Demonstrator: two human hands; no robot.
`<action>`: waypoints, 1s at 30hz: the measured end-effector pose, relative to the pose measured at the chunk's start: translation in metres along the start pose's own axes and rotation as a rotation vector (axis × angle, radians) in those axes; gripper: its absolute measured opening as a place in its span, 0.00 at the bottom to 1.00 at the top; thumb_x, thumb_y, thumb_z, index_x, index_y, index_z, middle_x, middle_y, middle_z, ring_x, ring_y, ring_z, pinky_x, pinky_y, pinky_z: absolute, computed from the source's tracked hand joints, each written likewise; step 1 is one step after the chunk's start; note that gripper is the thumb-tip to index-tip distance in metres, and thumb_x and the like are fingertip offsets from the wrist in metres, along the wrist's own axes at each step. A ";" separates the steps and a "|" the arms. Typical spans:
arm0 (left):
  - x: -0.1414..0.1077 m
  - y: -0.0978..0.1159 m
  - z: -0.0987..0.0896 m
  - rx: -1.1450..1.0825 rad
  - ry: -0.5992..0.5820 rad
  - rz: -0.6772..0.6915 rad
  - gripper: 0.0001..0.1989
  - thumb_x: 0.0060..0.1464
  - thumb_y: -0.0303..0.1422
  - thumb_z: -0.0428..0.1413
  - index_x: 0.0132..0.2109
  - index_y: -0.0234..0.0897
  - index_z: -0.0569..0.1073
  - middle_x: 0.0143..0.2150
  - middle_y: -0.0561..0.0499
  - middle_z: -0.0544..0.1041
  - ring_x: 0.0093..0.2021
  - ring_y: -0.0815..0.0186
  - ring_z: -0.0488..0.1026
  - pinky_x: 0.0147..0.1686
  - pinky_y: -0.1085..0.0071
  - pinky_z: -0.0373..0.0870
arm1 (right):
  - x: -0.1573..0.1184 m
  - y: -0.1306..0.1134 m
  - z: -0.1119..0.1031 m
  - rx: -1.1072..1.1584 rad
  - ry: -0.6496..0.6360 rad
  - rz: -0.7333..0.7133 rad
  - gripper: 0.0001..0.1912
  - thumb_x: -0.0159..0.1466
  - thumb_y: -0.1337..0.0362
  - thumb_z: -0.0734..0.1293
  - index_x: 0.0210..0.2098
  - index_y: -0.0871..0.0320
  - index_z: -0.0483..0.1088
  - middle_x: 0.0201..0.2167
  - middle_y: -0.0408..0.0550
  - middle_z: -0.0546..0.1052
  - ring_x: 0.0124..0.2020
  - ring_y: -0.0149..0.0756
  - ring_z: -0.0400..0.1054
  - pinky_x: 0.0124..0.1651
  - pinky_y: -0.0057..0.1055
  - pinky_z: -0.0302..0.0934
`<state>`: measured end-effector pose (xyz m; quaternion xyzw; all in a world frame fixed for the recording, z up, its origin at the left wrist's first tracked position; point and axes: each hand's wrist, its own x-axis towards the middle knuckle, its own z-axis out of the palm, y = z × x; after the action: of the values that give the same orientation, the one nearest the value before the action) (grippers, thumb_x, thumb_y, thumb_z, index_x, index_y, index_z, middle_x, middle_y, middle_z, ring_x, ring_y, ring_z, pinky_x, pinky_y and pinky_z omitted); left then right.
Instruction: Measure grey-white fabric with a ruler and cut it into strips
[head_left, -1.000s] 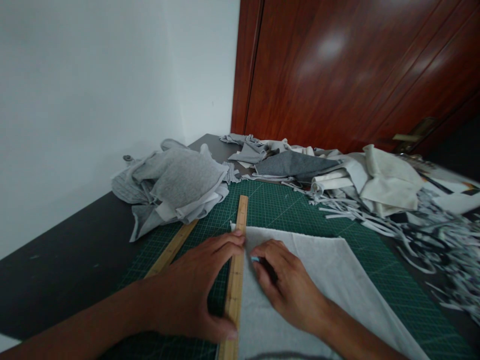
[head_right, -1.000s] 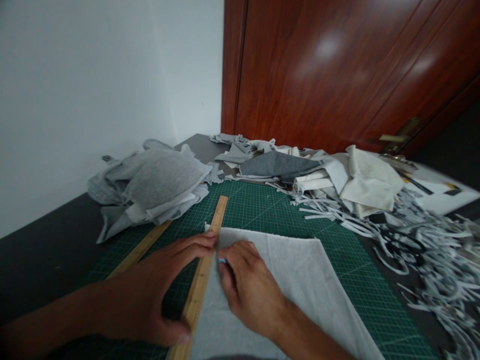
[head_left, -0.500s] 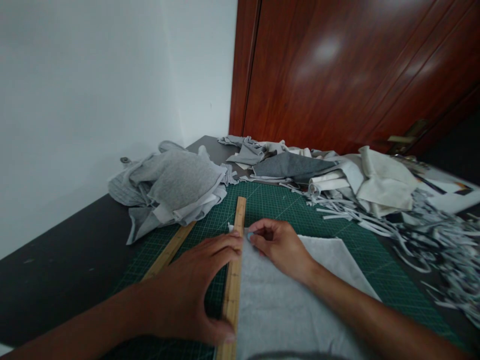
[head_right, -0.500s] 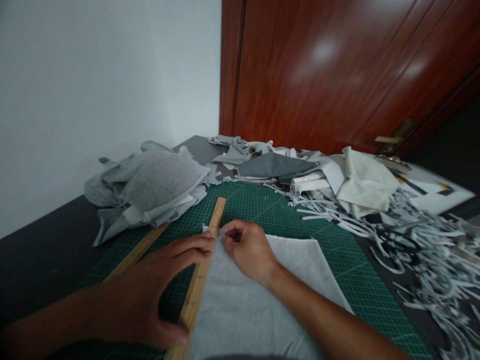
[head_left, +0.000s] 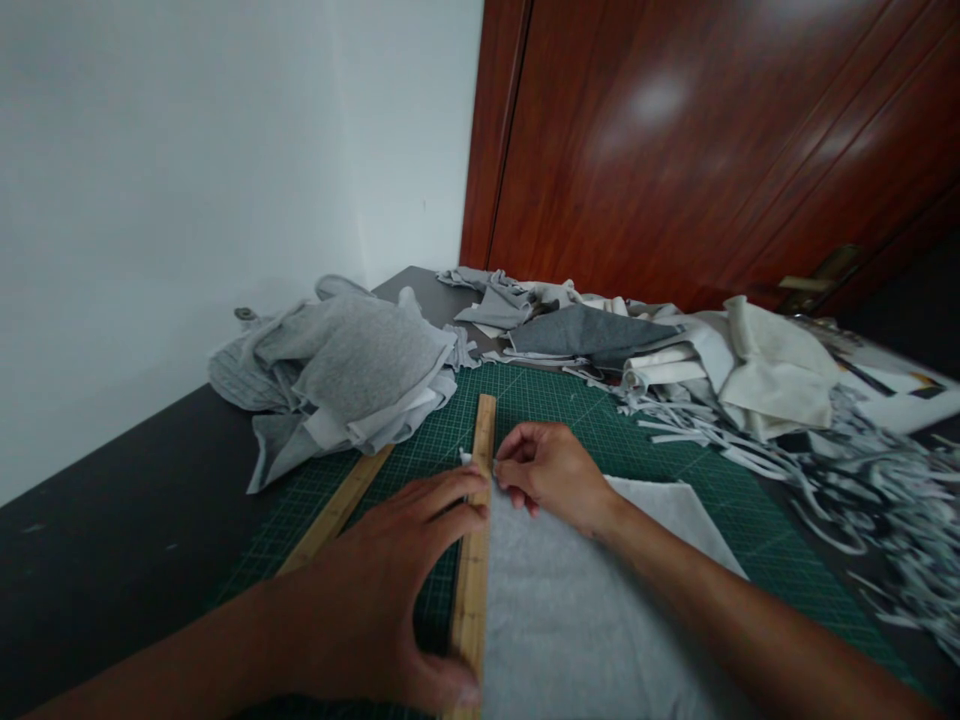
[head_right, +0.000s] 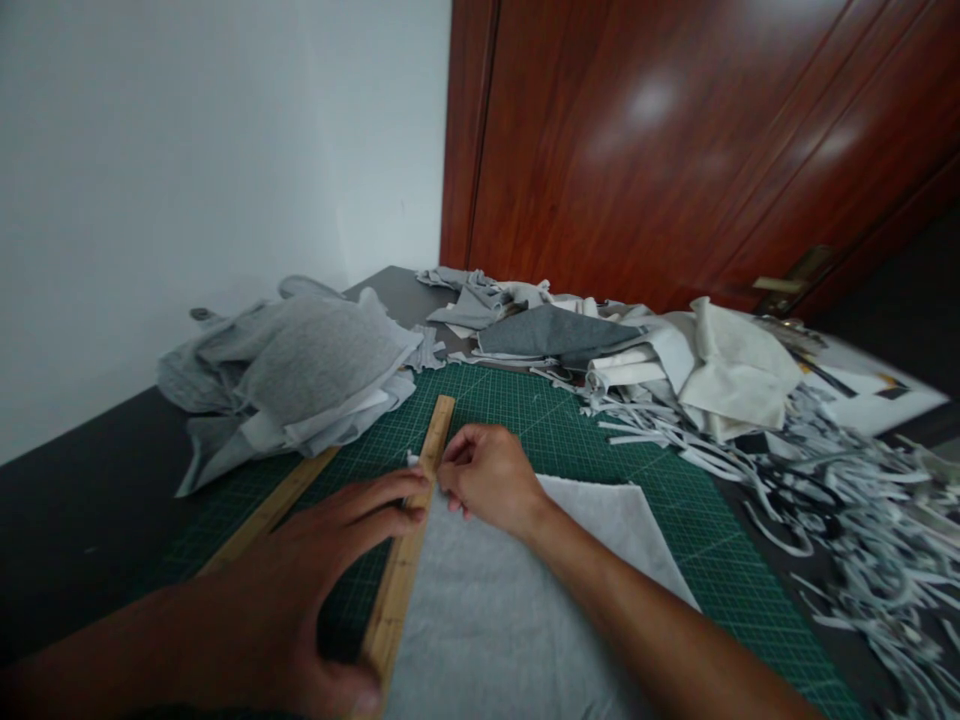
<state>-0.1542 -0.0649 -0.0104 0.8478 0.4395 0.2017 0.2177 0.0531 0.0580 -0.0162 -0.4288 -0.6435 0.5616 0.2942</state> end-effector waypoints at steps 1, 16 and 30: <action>0.000 -0.002 0.001 0.000 0.005 0.008 0.48 0.37 0.47 0.76 0.65 0.43 0.71 0.76 0.39 0.64 0.75 0.38 0.63 0.73 0.44 0.62 | 0.000 -0.001 0.001 0.002 0.002 0.002 0.06 0.50 0.72 0.71 0.25 0.56 0.73 0.15 0.38 0.77 0.12 0.29 0.68 0.10 0.19 0.57; 0.002 0.000 0.001 0.033 0.034 0.063 0.50 0.34 0.47 0.77 0.65 0.40 0.72 0.75 0.38 0.67 0.73 0.38 0.65 0.74 0.46 0.63 | -0.005 0.017 0.004 0.143 0.245 -0.134 0.12 0.55 0.58 0.76 0.32 0.55 0.71 0.19 0.38 0.77 0.12 0.27 0.62 0.11 0.21 0.50; -0.001 -0.013 0.009 -0.029 0.027 0.081 0.52 0.36 0.48 0.76 0.68 0.43 0.68 0.78 0.40 0.62 0.76 0.40 0.61 0.75 0.48 0.62 | -0.008 0.015 0.005 0.120 0.223 -0.151 0.09 0.54 0.63 0.74 0.31 0.55 0.71 0.19 0.36 0.76 0.12 0.26 0.63 0.14 0.21 0.51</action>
<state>-0.1582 -0.0615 -0.0253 0.8589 0.4047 0.2283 0.2156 0.0555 0.0490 -0.0311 -0.4205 -0.6028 0.5242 0.4303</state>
